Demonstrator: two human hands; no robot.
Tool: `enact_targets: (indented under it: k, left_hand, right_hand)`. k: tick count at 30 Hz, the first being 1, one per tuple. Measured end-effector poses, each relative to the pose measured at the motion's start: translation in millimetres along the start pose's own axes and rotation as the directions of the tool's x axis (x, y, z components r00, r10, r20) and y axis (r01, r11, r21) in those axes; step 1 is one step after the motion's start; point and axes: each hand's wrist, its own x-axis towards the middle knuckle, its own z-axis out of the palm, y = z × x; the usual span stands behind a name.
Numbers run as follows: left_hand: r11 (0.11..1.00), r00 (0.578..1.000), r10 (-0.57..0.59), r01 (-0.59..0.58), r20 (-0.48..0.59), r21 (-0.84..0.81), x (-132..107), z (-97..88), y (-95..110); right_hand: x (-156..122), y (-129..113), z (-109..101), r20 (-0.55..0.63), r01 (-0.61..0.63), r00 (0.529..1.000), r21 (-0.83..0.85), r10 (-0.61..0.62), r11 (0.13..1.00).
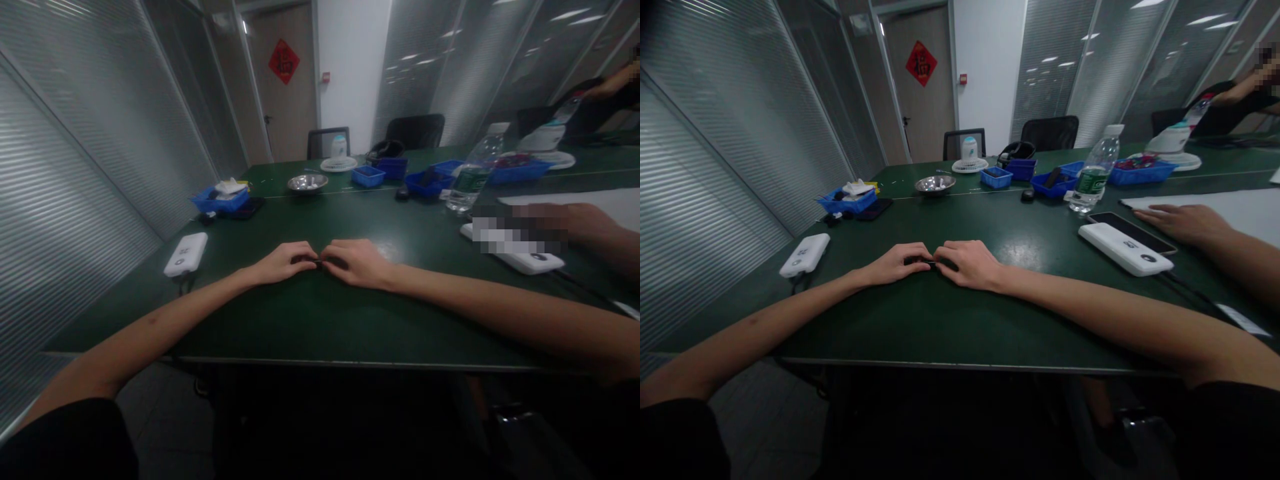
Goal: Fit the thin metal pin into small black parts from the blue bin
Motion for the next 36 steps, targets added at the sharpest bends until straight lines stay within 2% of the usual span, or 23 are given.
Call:
enact_targets:
  k: [4, 7, 12, 18, 25, 32, 36]
  left_hand:
    - [1.000, 1.000, -0.004, 0.004, 0.009, -0.008, 1.1, 1.3, 1.1]
    - [1.000, 1.000, 0.002, -0.002, 0.008, -0.012, 2.3, 1.0, 0.3]
    - [0.998, 0.994, -0.064, 0.066, -0.090, 0.022, 3.5, 1.2, -3.7]
    - [0.996, 0.993, -0.070, 0.075, -0.100, 0.042, 2.4, 2.7, -3.7]
    - [0.998, 0.998, 0.001, 0.004, -0.065, 0.067, 1.1, -0.2, -6.7]
    - [0.997, 0.986, -0.079, 0.080, -0.146, -0.003, 0.5, -2.5, -7.8]
    - [0.997, 0.980, -0.075, 0.080, -0.185, 0.017, -1.3, -4.6, -5.3]
  right_hand:
    - [-0.2, 1.4, 1.5, 0.009, 0.014, 1.000, 0.005, -0.014, 1.000]
    - [0.5, 3.2, 4.0, 0.003, -0.019, 1.000, 0.007, 0.019, 1.000]
    - [2.4, 5.7, 6.1, -0.018, -0.203, 0.979, -0.017, 0.203, 0.979]
    - [4.2, 9.0, 5.5, -0.024, -0.365, 0.931, -0.066, 0.364, 0.929]
    - [4.5, 7.5, 2.9, 0.000, -0.383, 0.924, -0.057, 0.383, 0.922]
    - [3.6, 9.1, 3.6, 0.001, -0.368, 0.930, -0.048, 0.368, 0.929]
    - [3.7, 7.6, 0.9, 0.025, -0.373, 0.927, -0.041, 0.375, 0.927]
